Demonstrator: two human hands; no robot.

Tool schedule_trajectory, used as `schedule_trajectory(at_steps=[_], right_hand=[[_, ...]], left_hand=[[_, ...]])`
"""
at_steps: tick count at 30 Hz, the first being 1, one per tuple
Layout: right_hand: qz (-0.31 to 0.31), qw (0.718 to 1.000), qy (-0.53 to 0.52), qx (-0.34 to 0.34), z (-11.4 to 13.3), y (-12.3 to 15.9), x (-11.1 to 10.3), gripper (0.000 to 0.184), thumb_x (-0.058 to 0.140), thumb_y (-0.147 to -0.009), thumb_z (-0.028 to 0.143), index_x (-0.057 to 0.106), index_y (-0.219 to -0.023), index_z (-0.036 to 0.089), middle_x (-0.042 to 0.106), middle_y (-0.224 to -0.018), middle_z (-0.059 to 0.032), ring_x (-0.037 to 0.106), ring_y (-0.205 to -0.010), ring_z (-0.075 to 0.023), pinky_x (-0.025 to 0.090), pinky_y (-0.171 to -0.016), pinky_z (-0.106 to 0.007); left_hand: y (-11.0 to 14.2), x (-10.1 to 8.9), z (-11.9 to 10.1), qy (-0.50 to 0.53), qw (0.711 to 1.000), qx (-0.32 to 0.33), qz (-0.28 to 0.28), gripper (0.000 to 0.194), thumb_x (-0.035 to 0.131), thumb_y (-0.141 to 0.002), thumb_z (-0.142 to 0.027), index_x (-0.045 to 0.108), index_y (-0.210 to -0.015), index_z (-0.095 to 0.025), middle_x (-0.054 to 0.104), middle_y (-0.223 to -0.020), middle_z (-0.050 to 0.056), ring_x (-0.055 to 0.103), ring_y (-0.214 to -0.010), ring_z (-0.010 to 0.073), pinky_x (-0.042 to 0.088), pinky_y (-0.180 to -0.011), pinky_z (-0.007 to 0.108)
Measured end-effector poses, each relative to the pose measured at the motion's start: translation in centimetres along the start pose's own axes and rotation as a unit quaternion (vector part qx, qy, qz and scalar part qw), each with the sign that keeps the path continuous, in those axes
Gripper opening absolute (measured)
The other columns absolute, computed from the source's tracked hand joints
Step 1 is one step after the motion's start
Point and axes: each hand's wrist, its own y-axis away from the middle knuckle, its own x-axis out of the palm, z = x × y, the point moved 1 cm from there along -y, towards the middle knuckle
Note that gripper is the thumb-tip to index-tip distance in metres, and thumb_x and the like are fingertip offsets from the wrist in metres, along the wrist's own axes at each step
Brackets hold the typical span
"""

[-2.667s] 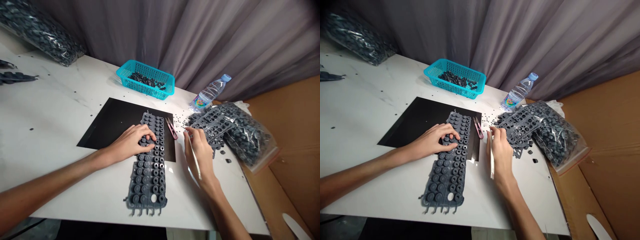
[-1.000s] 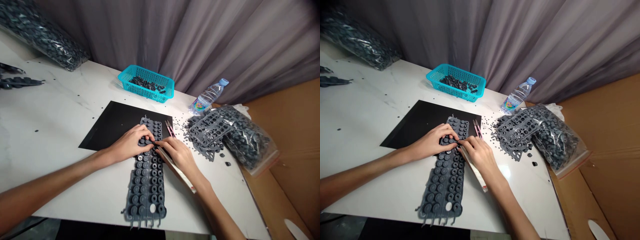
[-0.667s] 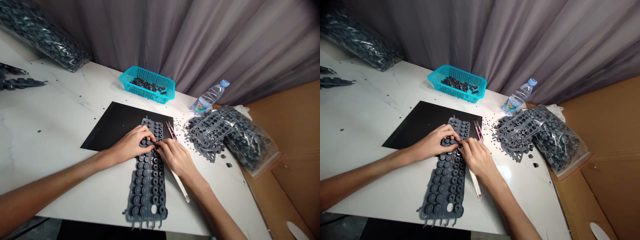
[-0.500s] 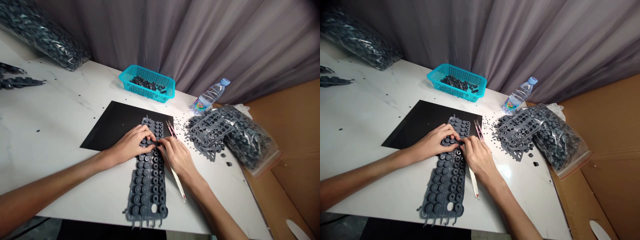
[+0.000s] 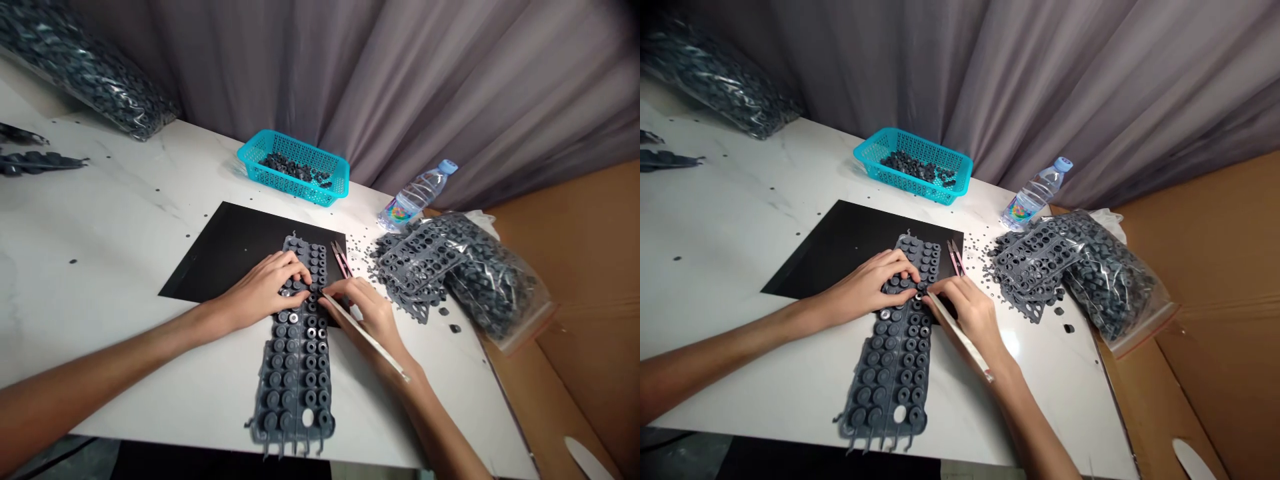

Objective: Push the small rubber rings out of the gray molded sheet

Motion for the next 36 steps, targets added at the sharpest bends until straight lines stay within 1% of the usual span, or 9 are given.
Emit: schedule_trajectory(at_steps=[3, 7, 12, 14, 18, 23, 30, 36], right_hand=[[0.014, 0.999, 0.022, -0.029, 0.25, -0.19, 0.33, 0.011, 0.062, -0.100, 0.033, 0.068, -0.103, 0.024, 0.075, -0.098, -0.0039, 0.068, -0.090, -0.0184, 0.054, -0.081, -0.031], [0.029, 0.997, 0.057, -0.035, 0.33, -0.15, 0.28, 0.013, 0.061, -0.101, 0.034, 0.068, -0.104, 0.024, 0.075, -0.099, -0.0034, 0.069, -0.090, -0.0178, 0.053, -0.081, -0.030], [0.014, 0.995, 0.085, -0.047, 0.13, -0.04, 0.65, 0.014, 0.058, -0.102, 0.035, 0.068, -0.102, 0.024, 0.075, -0.097, -0.0026, 0.069, -0.087, -0.0164, 0.052, -0.077, -0.027], [0.013, 0.996, 0.077, -0.040, 0.11, 0.01, 0.72, 0.014, 0.058, -0.102, 0.035, 0.067, -0.102, 0.024, 0.075, -0.097, -0.0028, 0.069, -0.087, -0.0163, 0.052, -0.077, -0.027], [0.018, 0.998, 0.063, -0.006, 0.25, 0.05, 0.49, 0.014, 0.059, -0.102, 0.036, 0.066, -0.103, 0.023, 0.075, -0.098, -0.0035, 0.069, -0.088, -0.0169, 0.053, -0.081, -0.029], [0.041, 0.996, 0.077, -0.023, 0.35, -0.24, 0.39, 0.015, 0.060, -0.101, 0.037, 0.067, -0.102, 0.024, 0.074, -0.099, -0.0023, 0.069, -0.090, -0.0163, 0.052, -0.081, -0.027], [0.035, 0.991, 0.130, -0.027, 0.41, -0.34, 0.62, 0.022, 0.055, -0.104, 0.040, 0.067, -0.101, 0.023, 0.074, -0.096, -0.0024, 0.069, -0.089, -0.0140, 0.049, -0.078, -0.023], [0.019, 0.986, 0.168, -0.011, 0.75, -0.46, 0.83, 0.021, 0.053, -0.105, 0.037, 0.067, -0.100, 0.022, 0.073, -0.093, -0.0009, 0.066, -0.074, -0.0114, 0.046, -0.067, -0.023]], left_hand=[[-0.05, 0.02, -0.05, 0.006, 1.000, -0.002, -0.001, 0.012, 0.064, -0.090, -0.028, 0.065, -0.102, -0.025, 0.060, -0.100, 0.001, 0.059, -0.101, 0.0214, 0.047, -0.091, 0.037], [-0.03, 0.15, 0.00, 0.008, 1.000, -0.001, -0.006, 0.013, 0.065, -0.090, -0.027, 0.065, -0.103, -0.025, 0.061, -0.101, 0.001, 0.059, -0.101, 0.0214, 0.047, -0.092, 0.037], [0.04, 0.14, 0.04, 0.010, 1.000, -0.002, -0.005, 0.013, 0.065, -0.090, -0.028, 0.065, -0.103, -0.025, 0.060, -0.100, 0.001, 0.058, -0.101, 0.0210, 0.047, -0.091, 0.036], [0.02, 0.06, -0.01, 0.010, 1.000, -0.003, -0.004, 0.013, 0.065, -0.090, -0.028, 0.065, -0.103, -0.025, 0.060, -0.100, 0.001, 0.058, -0.101, 0.0209, 0.047, -0.091, 0.036], [-0.06, -0.04, -0.13, 0.010, 1.000, -0.003, -0.006, 0.012, 0.065, -0.090, -0.027, 0.065, -0.102, -0.024, 0.060, -0.100, 0.001, 0.058, -0.100, 0.0207, 0.046, -0.091, 0.036], [-0.06, -0.04, -0.14, 0.009, 1.000, -0.007, -0.001, 0.012, 0.066, -0.090, -0.026, 0.065, -0.102, -0.024, 0.059, -0.099, 0.000, 0.058, -0.100, 0.0206, 0.046, -0.092, 0.036], [-0.07, 0.01, -0.15, 0.006, 1.000, -0.003, -0.004, 0.012, 0.067, -0.090, -0.026, 0.065, -0.102, -0.024, 0.059, -0.099, 0.000, 0.058, -0.100, 0.0202, 0.046, -0.091, 0.036], [-0.18, 0.06, -0.16, 0.000, 1.000, -0.002, -0.006, 0.012, 0.068, -0.089, -0.025, 0.065, -0.100, -0.023, 0.059, -0.097, 0.000, 0.058, -0.099, 0.0194, 0.047, -0.090, 0.035]])
